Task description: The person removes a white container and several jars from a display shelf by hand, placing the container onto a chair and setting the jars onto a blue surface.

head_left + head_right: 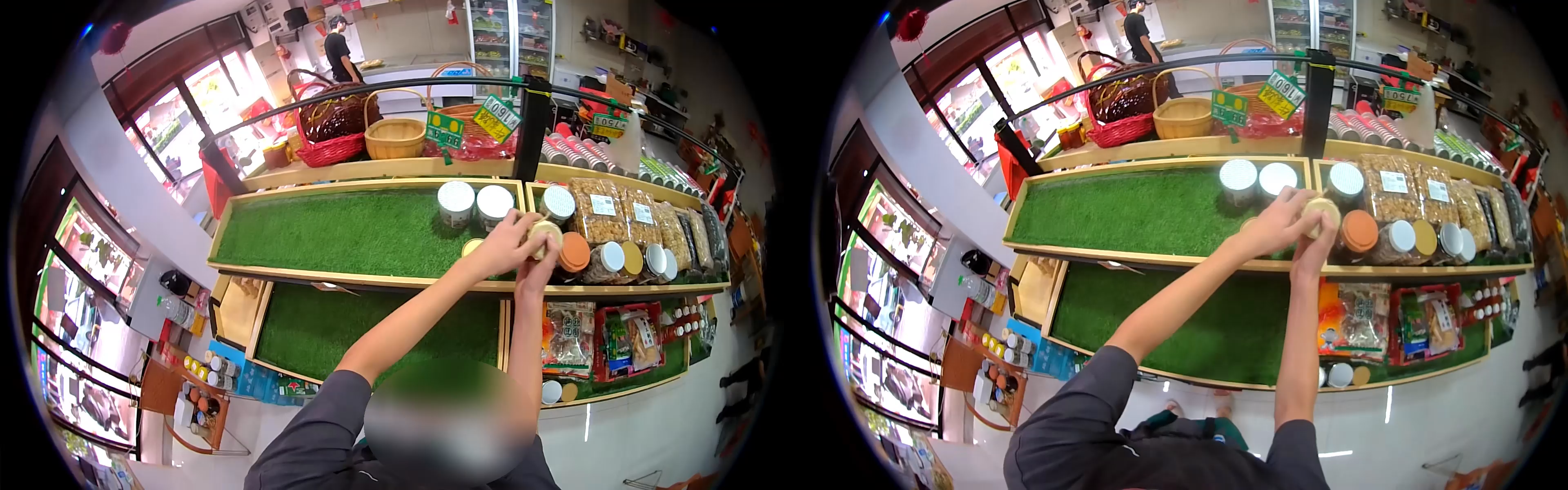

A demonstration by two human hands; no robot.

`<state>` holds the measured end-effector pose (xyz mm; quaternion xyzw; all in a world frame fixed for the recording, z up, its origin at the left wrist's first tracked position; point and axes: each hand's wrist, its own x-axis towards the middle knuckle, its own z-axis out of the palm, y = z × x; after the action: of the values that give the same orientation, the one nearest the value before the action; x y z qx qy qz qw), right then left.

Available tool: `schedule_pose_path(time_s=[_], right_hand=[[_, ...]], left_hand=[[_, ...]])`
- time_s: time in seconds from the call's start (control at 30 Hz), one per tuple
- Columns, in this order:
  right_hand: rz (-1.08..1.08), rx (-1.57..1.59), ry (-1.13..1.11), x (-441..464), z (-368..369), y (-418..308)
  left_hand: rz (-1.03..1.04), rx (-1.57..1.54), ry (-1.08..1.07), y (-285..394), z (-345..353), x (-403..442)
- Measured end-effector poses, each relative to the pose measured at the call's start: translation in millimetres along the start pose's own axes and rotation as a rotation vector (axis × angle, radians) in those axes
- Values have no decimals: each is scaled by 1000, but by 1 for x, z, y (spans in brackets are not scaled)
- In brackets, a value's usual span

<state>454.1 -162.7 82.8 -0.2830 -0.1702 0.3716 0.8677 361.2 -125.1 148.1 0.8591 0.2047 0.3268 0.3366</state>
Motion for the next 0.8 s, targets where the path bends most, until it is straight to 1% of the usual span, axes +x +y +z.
schedule_pose_path(time_s=[0.03, 0.07, 0.1, 0.17, 0.23, 0.27, 0.3, 0.37, 0.43, 0.5, 0.53, 0.57, 0.63, 0.67, 0.7, 0.73, 0.77, 0.8], right_hand=[[-59, 14, -53, -4, 4, -7], [-88, -7, -95, -19, 16, -24], [-114, -13, -123, -41, 35, -46], [-147, -20, -115, -71, 49, -65], [-132, -62, -159, -98, 44, -72], [-147, -115, -222, -110, 49, -75], [-120, -98, -315, -123, 46, -73], [-117, -132, -338, -150, 45, -55], [37, -164, -430, -172, 37, -31], [186, -160, -526, -192, 25, 3], [381, -162, -538, -213, 18, 32], [559, -169, -531, -237, 7, 55], [839, -141, -460, -279, 2, 78], [947, -185, -462, -300, -10, 97], [1056, -234, -461, -320, -24, 116], [1096, -310, -576, -339, -34, 135], [1137, -388, -694, -357, -38, 148], [1185, -472, -787, -372, -12, 136]], left_hand=[[12, -66, 24, 13, -3, -5], [119, -138, 11, 23, -5, -8], [160, -118, 37, 33, -7, -17], [186, -123, 30, 59, -18, -37], [196, -167, 10, 76, -28, -62], [199, -187, -16, 77, -32, -75], [196, -198, -42, 81, -38, -88], [183, -16, -27, 75, -47, -120], [107, 28, 41, 65, -54, -159], [-36, 86, 129, 46, -52, -208], [-237, -37, 254, 26, -44, -259], [-332, -133, 362, 23, -42, -285], [-519, -158, 465, 18, -40, -344], [-612, -220, 574, 17, -34, -373], [-661, -245, 655, 13, -27, -406], [-710, -273, 738, 10, -22, -439], [-735, -448, 868, 11, -14, -470], [-749, -626, 1006, 14, -12, -494]])
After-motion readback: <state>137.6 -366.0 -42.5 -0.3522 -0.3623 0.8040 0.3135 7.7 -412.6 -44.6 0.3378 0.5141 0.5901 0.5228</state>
